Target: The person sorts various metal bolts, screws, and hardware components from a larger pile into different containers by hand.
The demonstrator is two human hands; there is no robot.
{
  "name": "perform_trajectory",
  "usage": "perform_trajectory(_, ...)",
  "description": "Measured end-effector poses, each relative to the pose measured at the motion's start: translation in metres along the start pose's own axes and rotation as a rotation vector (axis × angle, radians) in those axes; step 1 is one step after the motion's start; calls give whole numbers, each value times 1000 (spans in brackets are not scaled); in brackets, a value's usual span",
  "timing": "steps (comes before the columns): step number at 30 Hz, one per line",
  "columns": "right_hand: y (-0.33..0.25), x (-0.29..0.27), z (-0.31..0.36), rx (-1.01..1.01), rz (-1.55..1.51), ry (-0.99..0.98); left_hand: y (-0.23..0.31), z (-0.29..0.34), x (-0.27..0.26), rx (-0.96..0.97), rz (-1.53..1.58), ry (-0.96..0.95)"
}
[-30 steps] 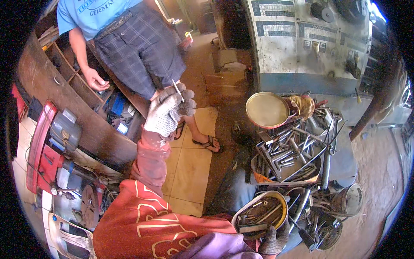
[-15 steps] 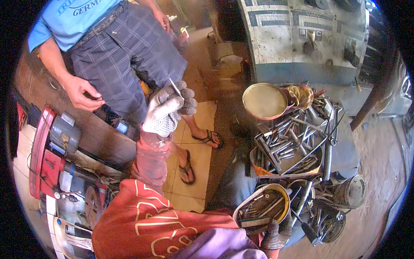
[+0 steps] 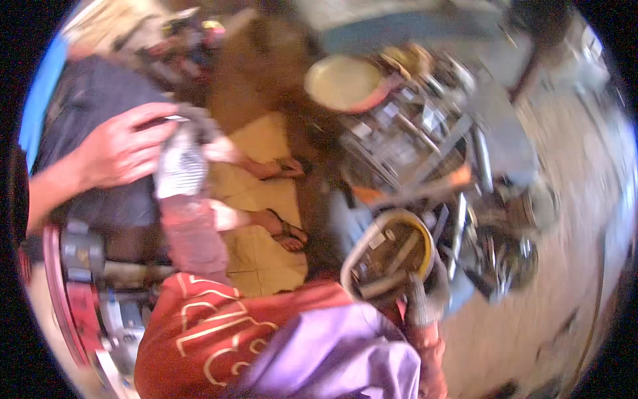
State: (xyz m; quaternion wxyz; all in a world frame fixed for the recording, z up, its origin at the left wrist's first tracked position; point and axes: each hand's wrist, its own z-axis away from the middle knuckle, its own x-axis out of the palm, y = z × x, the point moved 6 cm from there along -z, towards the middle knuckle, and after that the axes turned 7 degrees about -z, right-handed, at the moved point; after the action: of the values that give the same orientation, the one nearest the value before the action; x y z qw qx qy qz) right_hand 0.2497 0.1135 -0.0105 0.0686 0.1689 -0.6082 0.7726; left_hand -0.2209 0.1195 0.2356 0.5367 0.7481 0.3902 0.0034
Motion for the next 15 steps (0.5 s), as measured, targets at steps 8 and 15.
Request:
perform_trajectory(8, 4, 16, 9, 38, -87, 14, -51, -17, -49, -355, 405, -471)
perform_trajectory(15, 3, 15, 11, 25, -4, 29, -25, -20, -22, -348, 657, -522)
